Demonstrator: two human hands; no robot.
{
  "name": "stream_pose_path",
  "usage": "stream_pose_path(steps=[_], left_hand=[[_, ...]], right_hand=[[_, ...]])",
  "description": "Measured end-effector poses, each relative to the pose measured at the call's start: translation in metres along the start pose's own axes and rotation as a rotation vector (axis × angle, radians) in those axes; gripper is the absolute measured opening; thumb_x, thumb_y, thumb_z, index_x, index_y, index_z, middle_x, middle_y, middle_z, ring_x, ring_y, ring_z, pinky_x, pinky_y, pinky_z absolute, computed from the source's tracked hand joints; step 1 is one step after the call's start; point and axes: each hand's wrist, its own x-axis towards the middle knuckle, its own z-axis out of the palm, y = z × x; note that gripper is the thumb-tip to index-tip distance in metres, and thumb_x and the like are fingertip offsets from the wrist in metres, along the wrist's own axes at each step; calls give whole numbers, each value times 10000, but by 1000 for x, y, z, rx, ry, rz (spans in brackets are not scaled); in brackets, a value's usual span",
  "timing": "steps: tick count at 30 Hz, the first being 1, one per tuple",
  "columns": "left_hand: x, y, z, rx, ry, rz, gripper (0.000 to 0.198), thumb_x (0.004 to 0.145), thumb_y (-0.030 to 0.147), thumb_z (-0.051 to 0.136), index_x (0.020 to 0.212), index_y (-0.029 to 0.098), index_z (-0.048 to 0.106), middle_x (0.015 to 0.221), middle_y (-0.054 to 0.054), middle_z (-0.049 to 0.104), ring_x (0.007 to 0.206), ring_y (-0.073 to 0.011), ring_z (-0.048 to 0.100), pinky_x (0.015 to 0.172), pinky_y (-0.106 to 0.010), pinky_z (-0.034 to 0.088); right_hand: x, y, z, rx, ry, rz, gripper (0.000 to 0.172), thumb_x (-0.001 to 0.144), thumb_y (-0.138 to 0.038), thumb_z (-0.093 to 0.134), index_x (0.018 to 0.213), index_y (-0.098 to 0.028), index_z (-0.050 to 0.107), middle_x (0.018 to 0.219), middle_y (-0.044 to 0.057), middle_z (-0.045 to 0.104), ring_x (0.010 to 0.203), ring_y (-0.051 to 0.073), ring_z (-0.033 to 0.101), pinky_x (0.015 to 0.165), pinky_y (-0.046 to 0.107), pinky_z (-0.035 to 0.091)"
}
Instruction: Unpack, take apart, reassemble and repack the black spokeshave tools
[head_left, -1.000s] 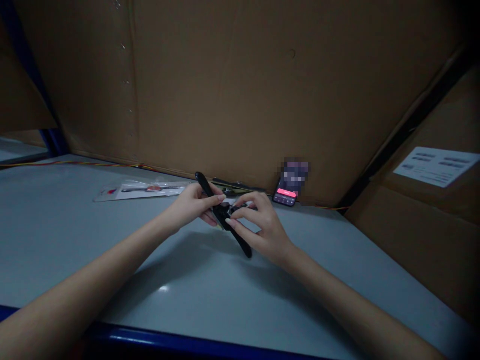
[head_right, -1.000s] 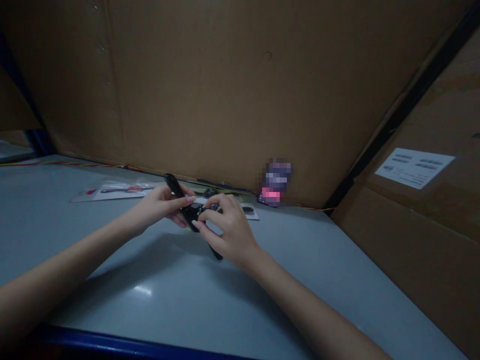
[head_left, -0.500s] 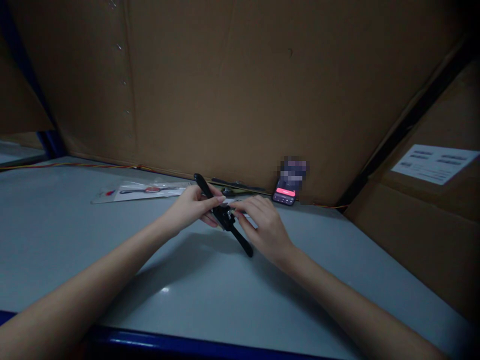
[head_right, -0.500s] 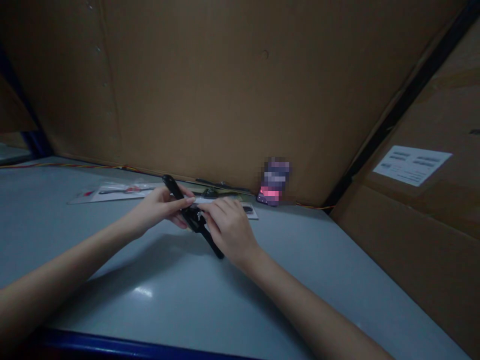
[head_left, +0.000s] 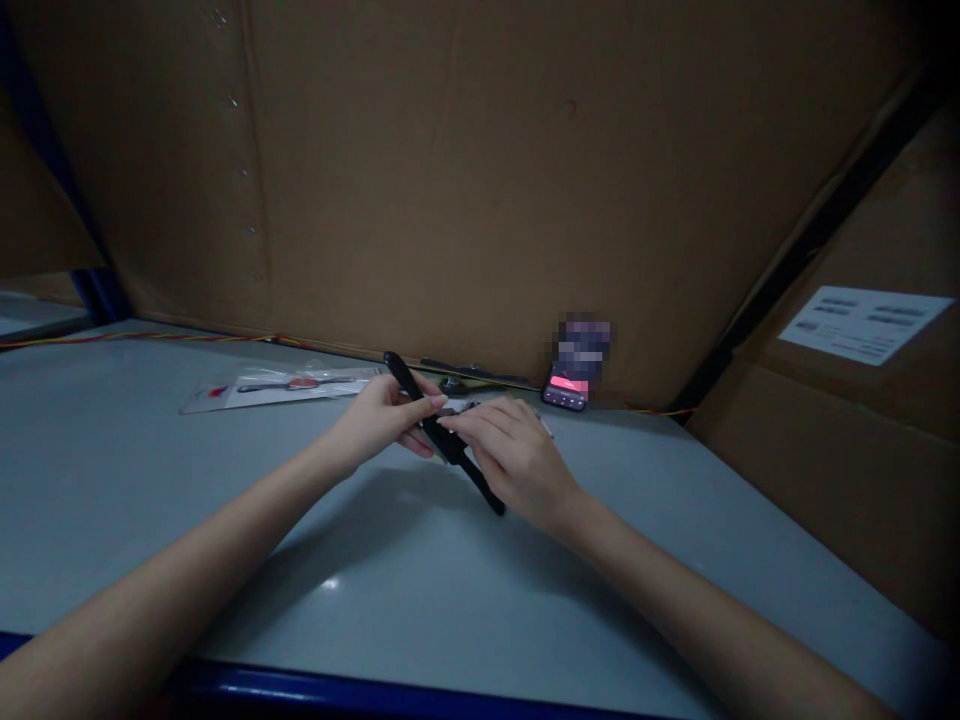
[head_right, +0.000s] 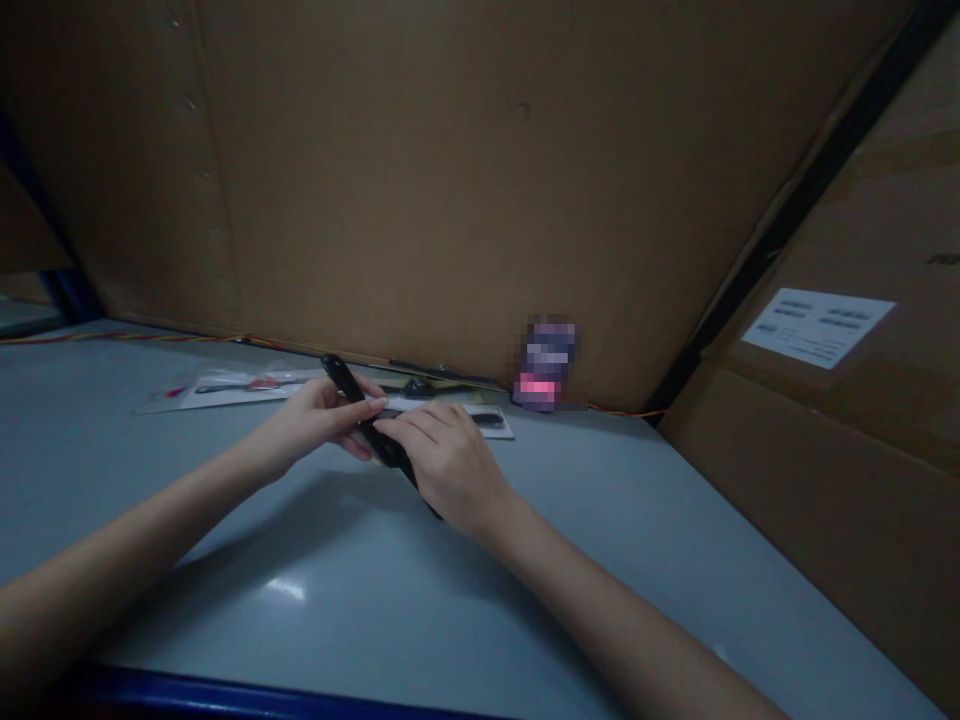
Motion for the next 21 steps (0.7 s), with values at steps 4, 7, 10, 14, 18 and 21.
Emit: stream_pose_path(steps=[4,7,10,14,18,21], left_hand=[[1,-1,0,8,-7,-15,268,734,297,654,901,130,527,634,-25,641,535,-182,653,529,-331,572],[0,-2,0,-8,-12,-7,260,736,295,649,897,132,527,666,-31,647,558,-183,659,528,-324,572],[-1,-2,0,-23,3,3,259,726,283,660,890,131,529,659,-22,642,543,-171,654,513,-304,569],[0,-1,1,-20,11,6,255,723,276,665,887,130,537,641,-13,638,490,-149,635,503,-294,566],[1,-2,1,-25,8,-5,247,729,270,659,886,129,532,676,-34,657,529,-175,653,498,-304,566],[1,-2,1,-22,1,-3,225,741,260,647,882,131,529,674,-34,659,554,-186,662,505,-303,567]], right_hand=[[-2,6,1,14,16,-42,282,833,-67,415,959,-218,617,1019,33,644,985,182,518,830,358,394],[-3,6,2,41,43,-19,283,799,-47,425,888,-234,618,1047,33,615,1006,189,506,844,368,391],[-2,2,1,48,63,42,210,800,-129,479,957,-218,586,1041,61,592,967,201,518,810,359,400],[1,-3,2,-9,35,177,256,819,-365,528,998,-186,562,891,67,607,850,213,538,730,345,394],[1,-3,3,-29,5,194,178,845,-306,495,946,-181,572,845,62,605,822,205,538,713,328,380],[1,-3,3,-23,18,185,176,822,-230,510,975,-175,575,904,77,607,867,219,530,739,341,386]])
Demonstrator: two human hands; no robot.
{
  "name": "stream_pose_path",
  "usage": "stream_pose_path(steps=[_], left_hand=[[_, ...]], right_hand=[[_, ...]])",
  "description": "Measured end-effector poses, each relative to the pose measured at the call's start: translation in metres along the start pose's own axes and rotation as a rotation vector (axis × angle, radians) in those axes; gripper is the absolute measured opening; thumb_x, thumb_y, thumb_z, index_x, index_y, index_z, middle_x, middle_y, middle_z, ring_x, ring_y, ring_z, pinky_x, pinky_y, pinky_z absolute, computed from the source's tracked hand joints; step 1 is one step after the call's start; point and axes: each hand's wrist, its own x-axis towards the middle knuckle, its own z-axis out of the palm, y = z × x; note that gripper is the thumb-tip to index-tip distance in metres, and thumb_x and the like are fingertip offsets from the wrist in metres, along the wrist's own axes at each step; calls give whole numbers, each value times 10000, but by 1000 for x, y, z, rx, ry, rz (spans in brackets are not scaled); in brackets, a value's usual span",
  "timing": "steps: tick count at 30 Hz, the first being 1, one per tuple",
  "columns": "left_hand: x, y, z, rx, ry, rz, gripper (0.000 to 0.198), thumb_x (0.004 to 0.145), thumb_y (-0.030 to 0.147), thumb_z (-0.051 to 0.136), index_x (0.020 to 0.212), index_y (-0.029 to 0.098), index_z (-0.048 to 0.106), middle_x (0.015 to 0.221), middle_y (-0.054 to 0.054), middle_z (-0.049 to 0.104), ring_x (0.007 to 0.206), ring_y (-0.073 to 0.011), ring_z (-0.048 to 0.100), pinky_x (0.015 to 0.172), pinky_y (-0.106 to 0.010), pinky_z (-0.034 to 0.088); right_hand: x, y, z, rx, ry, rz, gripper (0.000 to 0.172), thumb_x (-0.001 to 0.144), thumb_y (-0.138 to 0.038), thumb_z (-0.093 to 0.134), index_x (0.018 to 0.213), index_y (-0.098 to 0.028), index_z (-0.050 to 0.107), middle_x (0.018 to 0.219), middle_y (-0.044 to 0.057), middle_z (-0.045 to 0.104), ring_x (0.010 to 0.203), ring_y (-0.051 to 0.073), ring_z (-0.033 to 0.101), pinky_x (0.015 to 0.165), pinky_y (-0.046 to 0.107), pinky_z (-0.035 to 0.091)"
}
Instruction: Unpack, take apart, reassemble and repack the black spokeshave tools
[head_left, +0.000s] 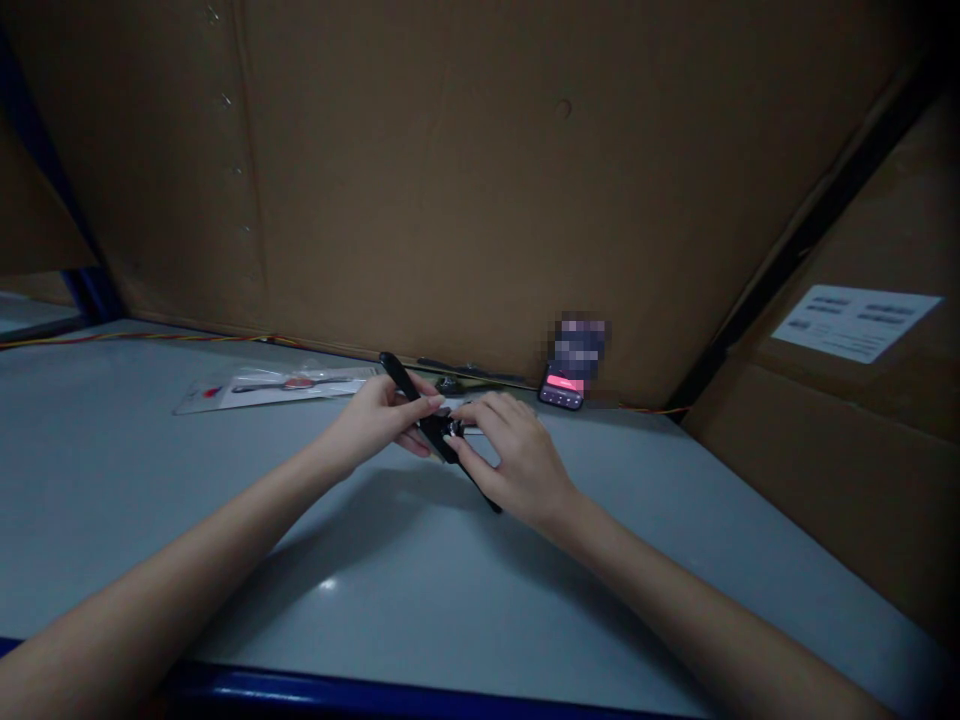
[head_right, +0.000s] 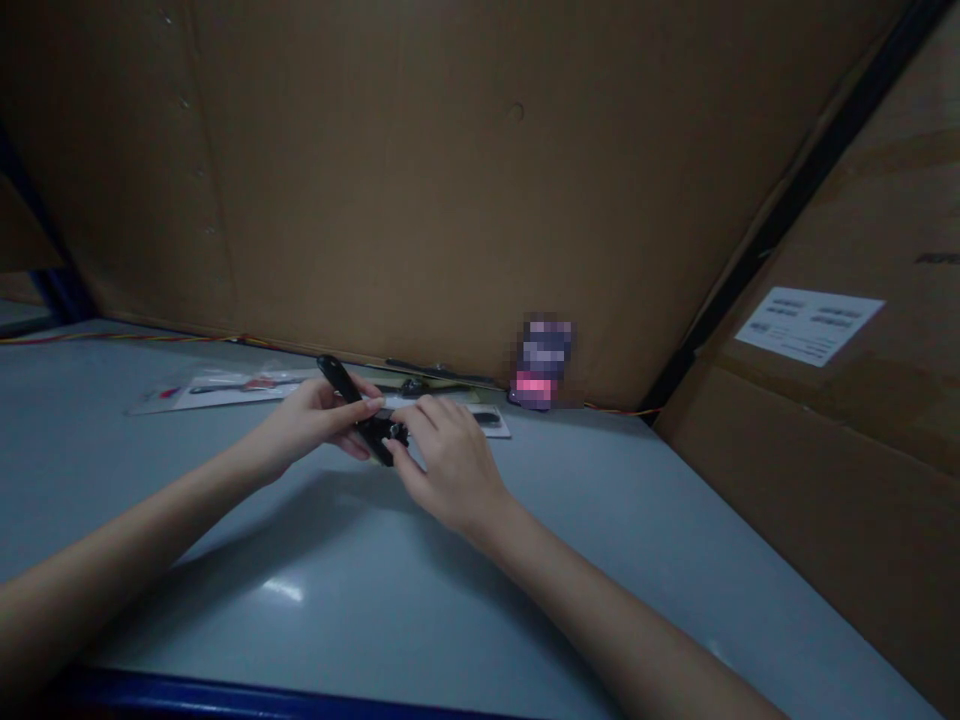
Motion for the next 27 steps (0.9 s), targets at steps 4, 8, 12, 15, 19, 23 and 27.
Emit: stream_pose_path(steps=[4,8,12,15,19,23,27], left_hand=[[0,-2,-1,18,-7,1,238,742,283,648,887,134,532,651,-28,649,575,-196,667,525,-313,572],[2,-3,-1,20,8,10,246,734,275,655,892,129,533,651,-23,643,567,-189,663,529,-315,573],[3,-3,-1,18,14,-2,236,739,254,649,893,121,530,655,-24,640,559,-185,662,527,-312,575],[3,-2,-1,20,18,-10,234,743,253,645,894,120,527,648,-20,636,548,-183,659,510,-308,573],[3,-2,1,13,-2,-12,229,749,257,635,895,119,525,633,-27,639,568,-197,664,508,-318,572],[3,-3,3,-6,-13,-3,256,731,271,652,895,120,526,648,-33,649,569,-204,666,509,-325,572],[2,-3,3,3,-5,-4,284,732,295,651,921,122,528,657,-36,659,543,-193,662,521,-323,574]], right_hand=[[-1,-1,-2,56,-25,-94,256,818,-129,468,1043,-196,572,1009,72,614,936,214,522,786,353,388],[-2,1,-3,96,-44,-169,340,805,-48,419,1075,-199,562,1062,53,624,987,192,521,828,352,375],[-3,6,-2,103,-35,-203,345,806,-42,413,1070,-202,567,1042,44,640,992,183,529,840,354,370],[-2,9,1,121,14,-202,277,803,-85,476,1033,-201,578,1015,33,648,983,175,526,845,346,372],[0,8,6,152,81,-153,145,850,-166,481,943,-200,587,932,24,653,909,157,534,811,321,392],[2,3,6,133,131,-59,133,848,-187,477,936,-193,578,904,43,617,862,164,531,765,306,411],[2,-1,0,12,94,55,179,797,-247,538,949,-164,582,876,64,592,835,194,534,728,316,410]])
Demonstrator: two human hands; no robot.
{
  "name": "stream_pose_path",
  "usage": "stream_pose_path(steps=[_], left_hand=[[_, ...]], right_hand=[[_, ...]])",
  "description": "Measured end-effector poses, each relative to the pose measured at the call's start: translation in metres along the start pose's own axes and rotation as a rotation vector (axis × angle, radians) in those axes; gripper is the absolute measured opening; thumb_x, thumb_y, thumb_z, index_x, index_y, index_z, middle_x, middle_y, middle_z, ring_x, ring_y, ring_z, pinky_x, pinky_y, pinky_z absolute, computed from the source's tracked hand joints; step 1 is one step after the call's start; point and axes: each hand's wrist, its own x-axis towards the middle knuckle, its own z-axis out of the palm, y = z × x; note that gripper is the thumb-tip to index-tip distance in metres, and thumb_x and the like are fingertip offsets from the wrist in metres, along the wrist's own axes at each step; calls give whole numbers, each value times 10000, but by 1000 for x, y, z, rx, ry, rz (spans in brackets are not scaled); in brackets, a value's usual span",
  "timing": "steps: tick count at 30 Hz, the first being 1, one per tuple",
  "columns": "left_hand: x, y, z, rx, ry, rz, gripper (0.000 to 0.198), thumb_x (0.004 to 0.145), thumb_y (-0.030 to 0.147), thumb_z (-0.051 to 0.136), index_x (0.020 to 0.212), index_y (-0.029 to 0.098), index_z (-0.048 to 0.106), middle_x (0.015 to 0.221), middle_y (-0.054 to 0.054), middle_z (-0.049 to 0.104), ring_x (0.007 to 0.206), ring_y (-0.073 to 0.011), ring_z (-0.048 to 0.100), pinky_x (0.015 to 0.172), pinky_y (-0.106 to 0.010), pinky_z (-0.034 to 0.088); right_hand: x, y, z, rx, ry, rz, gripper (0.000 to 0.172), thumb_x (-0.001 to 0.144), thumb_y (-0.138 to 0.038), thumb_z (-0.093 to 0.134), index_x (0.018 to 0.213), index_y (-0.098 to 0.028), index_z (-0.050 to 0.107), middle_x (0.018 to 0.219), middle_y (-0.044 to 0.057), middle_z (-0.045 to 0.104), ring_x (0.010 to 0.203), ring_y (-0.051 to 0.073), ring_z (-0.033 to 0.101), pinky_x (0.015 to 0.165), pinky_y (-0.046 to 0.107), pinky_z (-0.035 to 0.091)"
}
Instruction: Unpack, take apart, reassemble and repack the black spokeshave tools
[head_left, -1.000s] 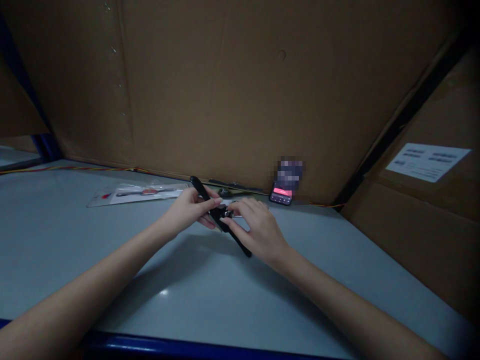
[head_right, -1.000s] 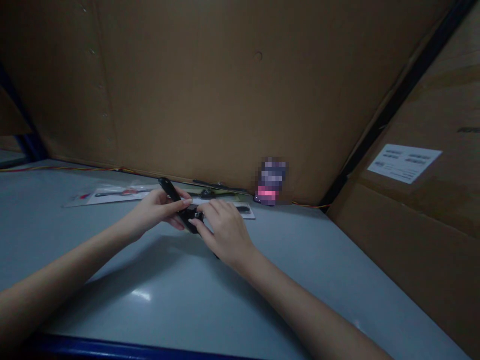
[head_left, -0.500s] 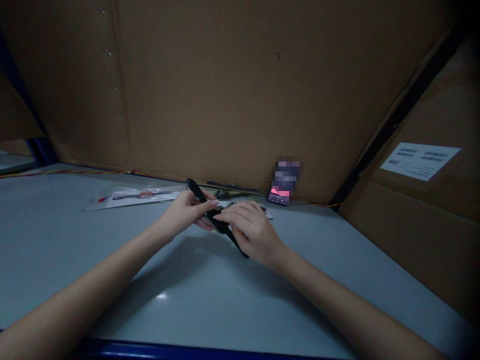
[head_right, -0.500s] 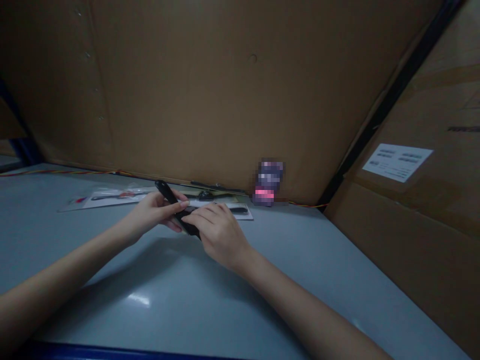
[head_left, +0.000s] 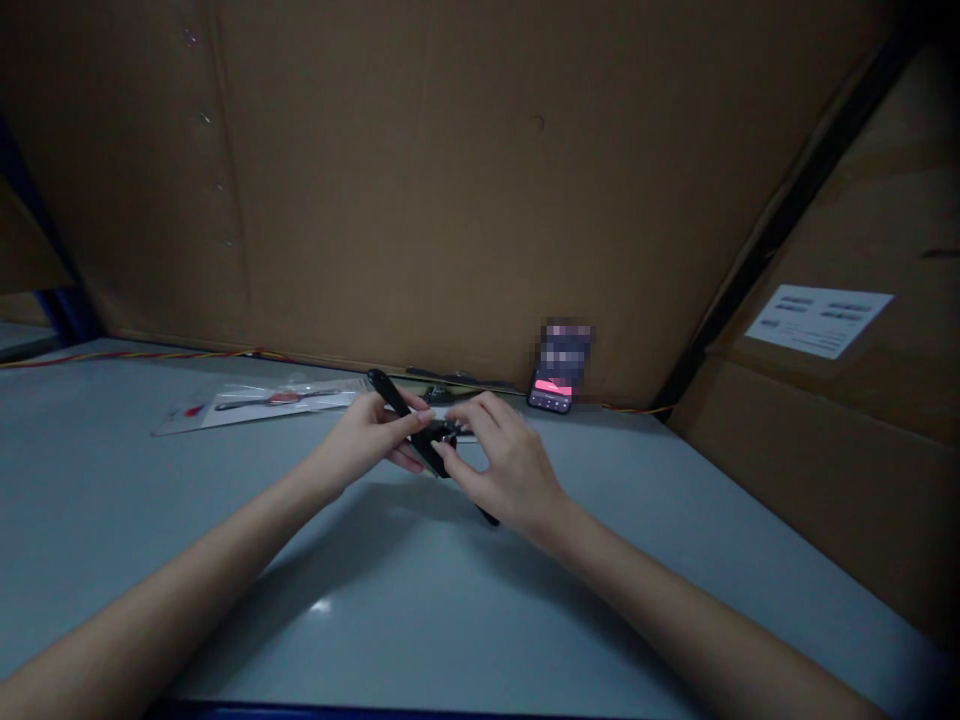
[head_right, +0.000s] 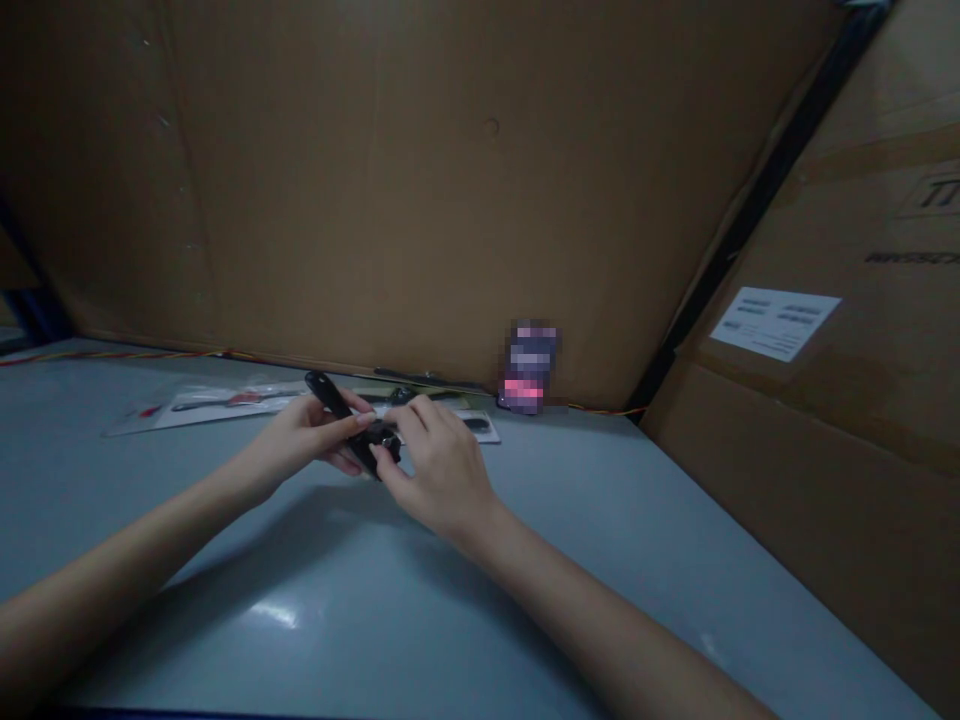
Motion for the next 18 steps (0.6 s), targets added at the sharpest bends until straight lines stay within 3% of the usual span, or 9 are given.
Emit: stream_pose_path(steps=[3,10,18], left_hand=[[0,1,0,19,23,-12,268,740,287,642,916,121,527,647,-35,658,518,-182,655,516,-313,572],[0,-1,-1,5,27,-16,240,748,267,636,908,129,522,645,-12,637,514,-172,651,508,-302,570],[1,-1,3,5,49,-85,205,752,247,628,883,135,518,605,5,603,518,-178,650,533,-325,573]], right_hand=[[0,1,-2,-75,-56,-39,146,806,-240,515,896,-159,596,825,57,605,807,195,538,718,321,395],[0,0,-6,-221,-123,-248,220,846,-151,443,1001,-145,598,939,74,626,866,198,523,731,324,371],[3,0,-6,-344,-148,-430,218,908,-200,391,934,-150,602,901,55,645,818,179,512,689,318,334]])
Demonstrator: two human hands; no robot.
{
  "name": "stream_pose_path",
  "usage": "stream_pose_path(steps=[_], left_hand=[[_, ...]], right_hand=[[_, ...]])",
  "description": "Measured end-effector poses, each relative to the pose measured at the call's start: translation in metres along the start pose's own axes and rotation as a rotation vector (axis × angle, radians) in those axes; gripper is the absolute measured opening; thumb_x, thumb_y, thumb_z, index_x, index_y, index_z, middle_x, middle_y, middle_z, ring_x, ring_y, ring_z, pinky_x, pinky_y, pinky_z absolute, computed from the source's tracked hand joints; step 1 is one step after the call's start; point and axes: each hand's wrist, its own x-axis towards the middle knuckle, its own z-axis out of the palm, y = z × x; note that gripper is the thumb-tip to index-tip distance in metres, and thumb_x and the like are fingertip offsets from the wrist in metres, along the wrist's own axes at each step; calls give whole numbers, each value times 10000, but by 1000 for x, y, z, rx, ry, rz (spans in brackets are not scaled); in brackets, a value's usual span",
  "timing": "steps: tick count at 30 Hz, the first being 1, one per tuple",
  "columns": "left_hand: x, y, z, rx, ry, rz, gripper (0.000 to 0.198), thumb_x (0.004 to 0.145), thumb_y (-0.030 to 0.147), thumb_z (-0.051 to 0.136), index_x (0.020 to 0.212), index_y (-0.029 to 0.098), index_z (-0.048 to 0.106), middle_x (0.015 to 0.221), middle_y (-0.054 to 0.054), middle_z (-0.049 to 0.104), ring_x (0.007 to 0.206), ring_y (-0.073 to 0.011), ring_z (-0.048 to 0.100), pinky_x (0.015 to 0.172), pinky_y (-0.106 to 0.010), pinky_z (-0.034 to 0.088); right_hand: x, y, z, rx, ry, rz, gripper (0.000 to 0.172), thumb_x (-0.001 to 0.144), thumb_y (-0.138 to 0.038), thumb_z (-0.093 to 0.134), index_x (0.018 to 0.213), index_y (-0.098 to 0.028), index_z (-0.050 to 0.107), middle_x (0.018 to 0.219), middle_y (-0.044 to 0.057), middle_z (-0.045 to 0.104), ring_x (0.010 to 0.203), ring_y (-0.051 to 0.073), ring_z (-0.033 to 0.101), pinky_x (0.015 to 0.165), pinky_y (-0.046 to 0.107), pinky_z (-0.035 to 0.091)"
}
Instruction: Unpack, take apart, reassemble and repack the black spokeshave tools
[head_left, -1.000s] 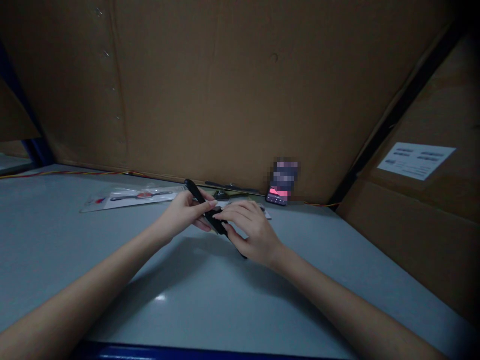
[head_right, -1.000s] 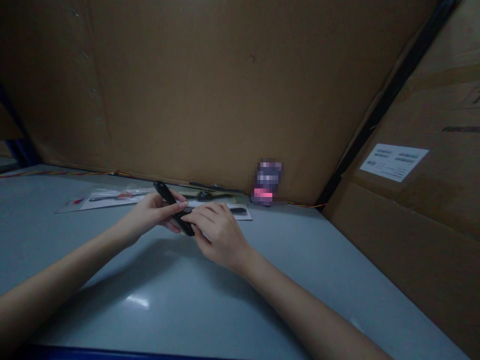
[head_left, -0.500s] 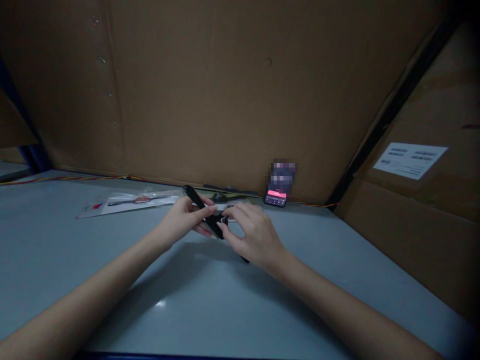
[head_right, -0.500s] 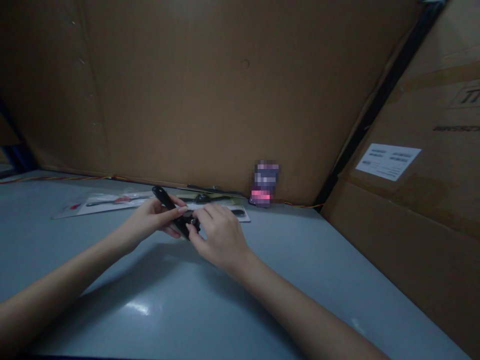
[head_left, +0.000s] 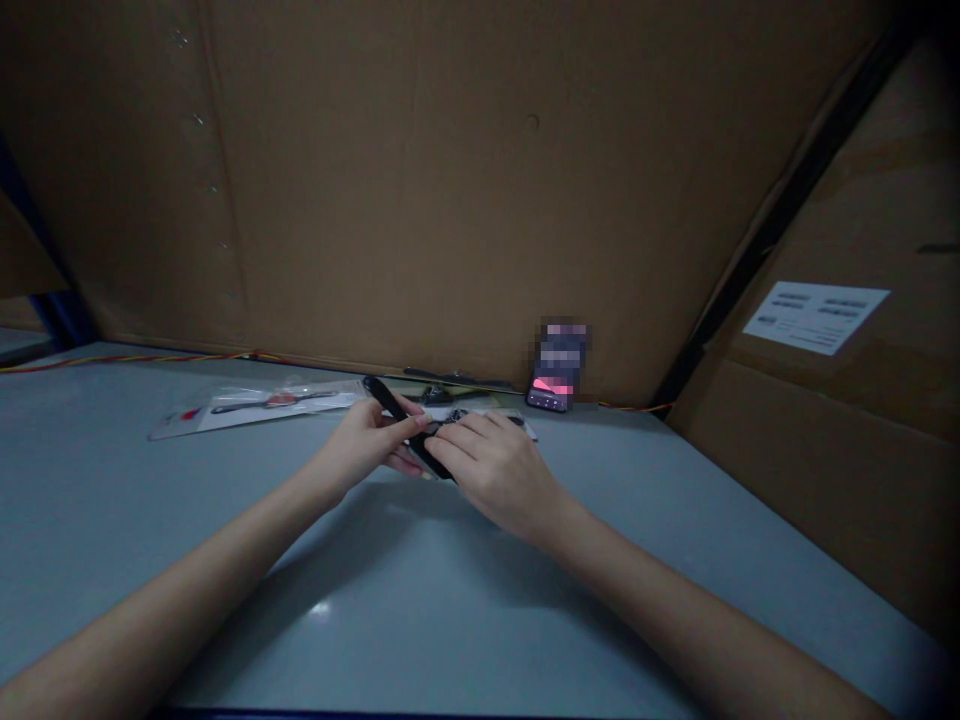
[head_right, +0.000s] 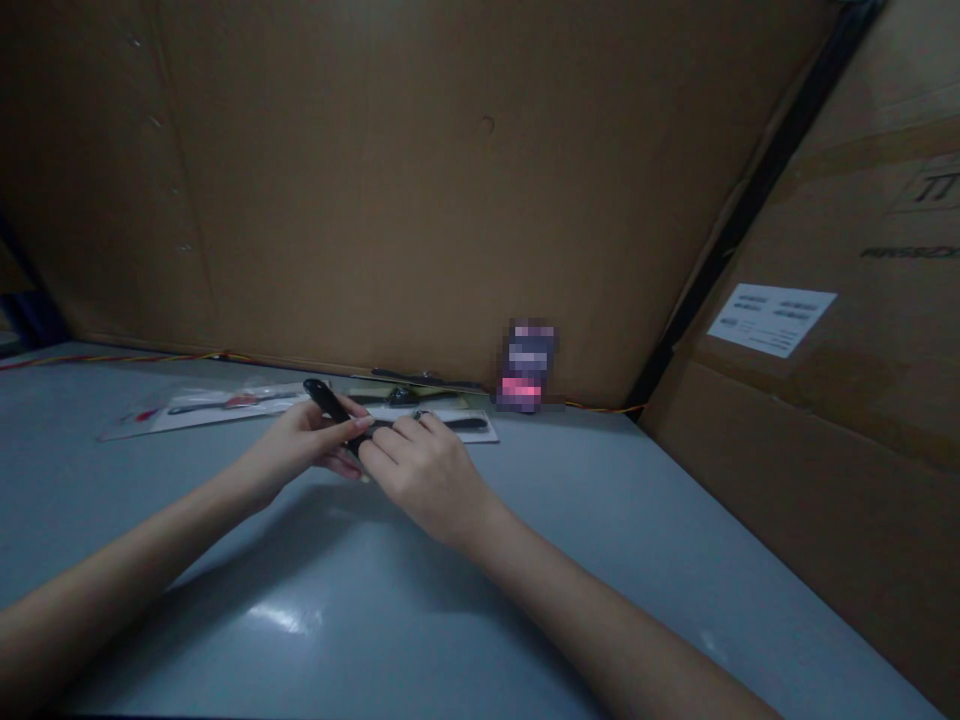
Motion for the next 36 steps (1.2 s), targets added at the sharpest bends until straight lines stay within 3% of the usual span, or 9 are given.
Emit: stream_pose_path(steps=[12,19,24,30,36], left_hand=[[-4,3,2,-57,22,-113,355,652,140,694,940,132,487,652,-12,637,508,-154,645,538,-261,556],[0,-3,2,-43,66,-83,344,630,119,677,916,128,487,632,3,621,486,-158,639,502,-259,546],[-1,-5,5,-57,59,-43,310,632,104,671,884,126,490,666,-18,635,512,-170,648,501,-280,556],[-1,-4,5,-42,98,-26,308,650,73,649,904,127,484,626,-2,617,502,-173,646,488,-281,553],[1,-4,4,-26,88,-30,294,663,77,637,910,122,484,599,4,611,463,-162,631,472,-269,544]], right_hand=[[-7,17,11,-15,35,-168,219,916,-204,384,1038,-193,565,949,19,659,767,145,537,643,296,352],[-5,7,16,299,85,71,213,863,-127,413,1022,-162,549,948,56,635,886,162,550,761,308,429],[-3,4,13,428,160,259,306,861,-125,417,1161,-171,458,1014,73,577,915,155,538,781,309,452],[-3,13,9,184,11,164,161,872,-224,454,887,-154,597,849,74,605,840,193,513,730,334,411],[-2,10,7,11,-73,49,171,879,-175,413,892,-170,584,861,55,589,787,172,499,663,303,371]])
